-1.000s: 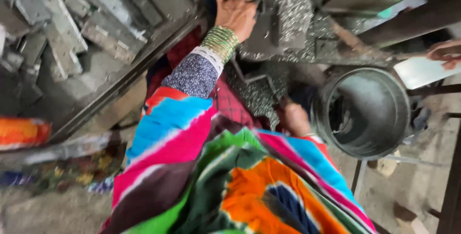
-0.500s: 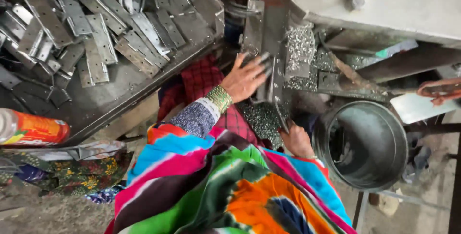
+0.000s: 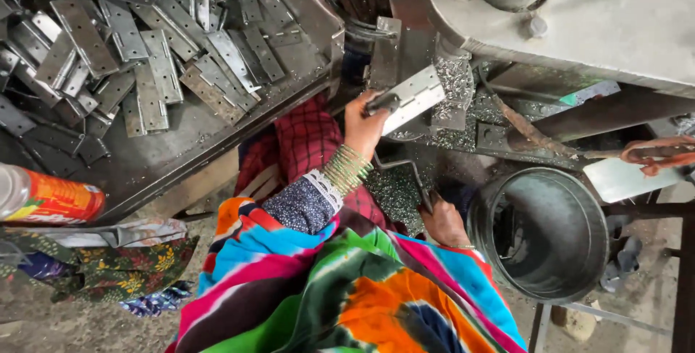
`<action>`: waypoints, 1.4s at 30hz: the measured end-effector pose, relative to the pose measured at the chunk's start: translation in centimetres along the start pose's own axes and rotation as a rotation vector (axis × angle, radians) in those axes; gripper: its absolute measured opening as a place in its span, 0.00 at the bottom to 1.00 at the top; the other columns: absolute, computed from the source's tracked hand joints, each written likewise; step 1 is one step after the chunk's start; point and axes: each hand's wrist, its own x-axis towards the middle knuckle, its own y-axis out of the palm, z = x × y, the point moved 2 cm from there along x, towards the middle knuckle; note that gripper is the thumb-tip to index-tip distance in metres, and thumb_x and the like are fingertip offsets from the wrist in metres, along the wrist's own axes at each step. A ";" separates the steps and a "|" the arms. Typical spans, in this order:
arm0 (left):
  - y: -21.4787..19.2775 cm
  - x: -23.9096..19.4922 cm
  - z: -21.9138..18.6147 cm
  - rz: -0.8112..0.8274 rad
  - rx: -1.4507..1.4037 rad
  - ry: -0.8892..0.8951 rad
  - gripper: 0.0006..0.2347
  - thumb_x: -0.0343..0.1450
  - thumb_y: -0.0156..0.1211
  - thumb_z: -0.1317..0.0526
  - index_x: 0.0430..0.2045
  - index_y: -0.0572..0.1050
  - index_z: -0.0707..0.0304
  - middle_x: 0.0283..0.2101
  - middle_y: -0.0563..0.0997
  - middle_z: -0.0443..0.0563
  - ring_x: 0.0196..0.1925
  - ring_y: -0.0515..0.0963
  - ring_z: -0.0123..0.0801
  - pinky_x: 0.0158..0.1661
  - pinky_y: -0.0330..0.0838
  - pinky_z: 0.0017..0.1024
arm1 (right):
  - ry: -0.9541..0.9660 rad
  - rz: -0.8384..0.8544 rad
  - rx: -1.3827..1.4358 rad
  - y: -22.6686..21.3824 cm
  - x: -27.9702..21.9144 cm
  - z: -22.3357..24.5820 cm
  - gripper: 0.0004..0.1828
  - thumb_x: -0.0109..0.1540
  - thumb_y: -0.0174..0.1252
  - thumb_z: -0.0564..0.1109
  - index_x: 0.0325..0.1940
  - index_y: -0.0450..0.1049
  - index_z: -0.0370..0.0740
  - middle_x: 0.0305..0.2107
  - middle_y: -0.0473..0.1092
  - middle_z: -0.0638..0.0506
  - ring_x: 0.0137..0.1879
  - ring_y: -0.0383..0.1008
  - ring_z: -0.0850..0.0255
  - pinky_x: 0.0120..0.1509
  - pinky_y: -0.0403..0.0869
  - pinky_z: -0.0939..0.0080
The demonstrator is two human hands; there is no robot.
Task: The person picks metal hinge pieces from a tray, positions them into a press machine, and operates a lever by hand to press each piece.
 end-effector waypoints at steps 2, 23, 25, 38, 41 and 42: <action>-0.5 -2.2 -6.5 0.049 0.307 0.427 0.13 0.65 0.66 0.69 0.44 0.81 0.64 0.44 0.83 0.52 0.42 0.80 0.38 0.43 0.74 0.34 | -0.025 -0.006 0.028 -0.2 -0.2 0.2 0.22 0.59 0.60 0.53 0.55 0.72 0.44 0.39 0.76 0.30 0.48 0.74 0.29 0.50 0.74 0.33; 0.8 -3.6 -6.5 0.585 1.226 1.001 0.32 0.64 0.65 0.47 0.56 0.73 0.75 0.66 0.66 0.64 0.69 0.60 0.56 0.65 0.58 0.52 | -0.110 0.121 0.059 -7.6 -2.8 5.5 0.25 0.65 0.55 0.57 0.58 0.68 0.39 0.33 0.75 0.28 0.44 0.75 0.30 0.45 0.72 0.33; 0.7 -4.0 -6.6 0.444 1.334 0.931 0.37 0.60 0.66 0.44 0.59 0.72 0.76 0.68 0.64 0.65 0.70 0.59 0.54 0.65 0.54 0.55 | -0.090 0.119 0.034 -7.4 -2.9 5.0 0.25 0.64 0.55 0.57 0.57 0.68 0.38 0.32 0.74 0.27 0.43 0.75 0.29 0.45 0.72 0.33; 0.5 -4.0 -6.7 0.398 1.410 0.925 0.23 0.73 0.59 0.45 0.47 0.80 0.70 0.65 0.72 0.56 0.71 0.61 0.45 0.63 0.47 0.69 | -0.015 -0.024 -0.034 3.2 0.0 -1.3 0.25 0.63 0.56 0.64 0.49 0.74 0.39 0.31 0.76 0.31 0.41 0.77 0.32 0.44 0.75 0.35; 0.3 -4.2 -6.7 0.370 1.372 0.941 0.22 0.72 0.59 0.47 0.47 0.80 0.70 0.65 0.73 0.56 0.70 0.62 0.45 0.62 0.48 0.68 | 0.055 -0.122 -0.066 7.0 1.3 -4.0 0.26 0.64 0.58 0.65 0.51 0.73 0.40 0.30 0.76 0.32 0.40 0.78 0.33 0.44 0.75 0.35; -0.1 -4.1 -6.9 0.371 1.368 0.955 0.21 0.72 0.60 0.48 0.47 0.80 0.69 0.66 0.73 0.56 0.71 0.62 0.45 0.63 0.48 0.67 | 0.069 -0.173 -0.063 8.0 1.4 -4.2 0.26 0.64 0.59 0.64 0.51 0.73 0.40 0.30 0.76 0.32 0.39 0.78 0.33 0.43 0.75 0.35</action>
